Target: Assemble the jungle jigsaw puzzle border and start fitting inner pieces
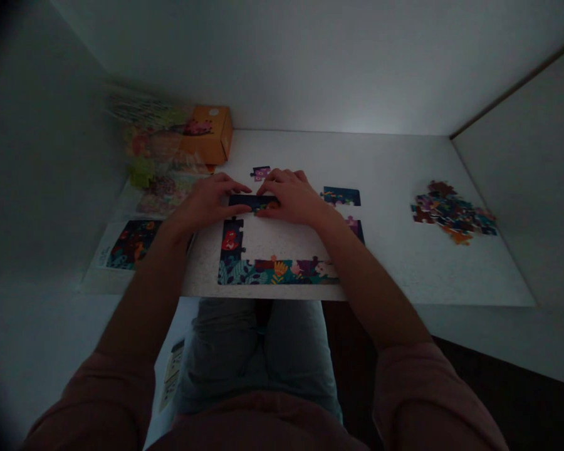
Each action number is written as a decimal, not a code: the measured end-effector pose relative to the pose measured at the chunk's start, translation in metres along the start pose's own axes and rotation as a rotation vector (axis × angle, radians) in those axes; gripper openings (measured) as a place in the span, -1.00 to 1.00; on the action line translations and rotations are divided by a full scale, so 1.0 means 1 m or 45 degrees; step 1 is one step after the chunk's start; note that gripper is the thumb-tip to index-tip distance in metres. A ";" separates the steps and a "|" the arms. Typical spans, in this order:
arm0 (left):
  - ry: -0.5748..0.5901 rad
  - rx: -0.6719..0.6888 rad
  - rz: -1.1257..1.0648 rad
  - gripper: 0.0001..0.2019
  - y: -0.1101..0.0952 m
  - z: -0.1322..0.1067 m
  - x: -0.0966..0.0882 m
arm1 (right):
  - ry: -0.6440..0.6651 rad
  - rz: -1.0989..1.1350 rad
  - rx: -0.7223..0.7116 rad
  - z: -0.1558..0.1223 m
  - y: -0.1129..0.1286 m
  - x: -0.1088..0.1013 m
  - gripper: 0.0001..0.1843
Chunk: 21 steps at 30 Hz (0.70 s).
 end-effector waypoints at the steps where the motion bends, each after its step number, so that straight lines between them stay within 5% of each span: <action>1: -0.009 0.011 0.050 -0.61 -0.001 0.000 0.001 | -0.031 0.025 0.018 -0.004 -0.001 -0.011 -0.56; 5: -0.047 0.006 0.155 -0.66 -0.001 0.000 0.002 | -0.199 0.162 0.190 -0.039 -0.017 -0.066 -0.52; 8: -0.067 -0.015 0.173 -0.65 -0.001 -0.002 0.001 | -0.181 0.181 0.268 -0.075 -0.046 -0.087 -0.48; 15: -0.086 0.041 0.165 -0.58 -0.006 -0.007 0.001 | -0.137 0.262 0.388 -0.124 -0.100 -0.064 -0.28; 21: 0.101 0.247 0.261 -0.62 -0.081 -0.001 0.012 | -0.063 0.307 0.336 -0.120 -0.098 -0.064 -0.40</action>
Point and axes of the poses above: each hand's wrist, its own z-axis towards the middle knuckle, its own x-axis out of the palm, y = z × x, the point moved 1 cm from there along z, towards the middle knuckle, and after that the axes turned 14 degrees about -x, right-handed, at the moved point
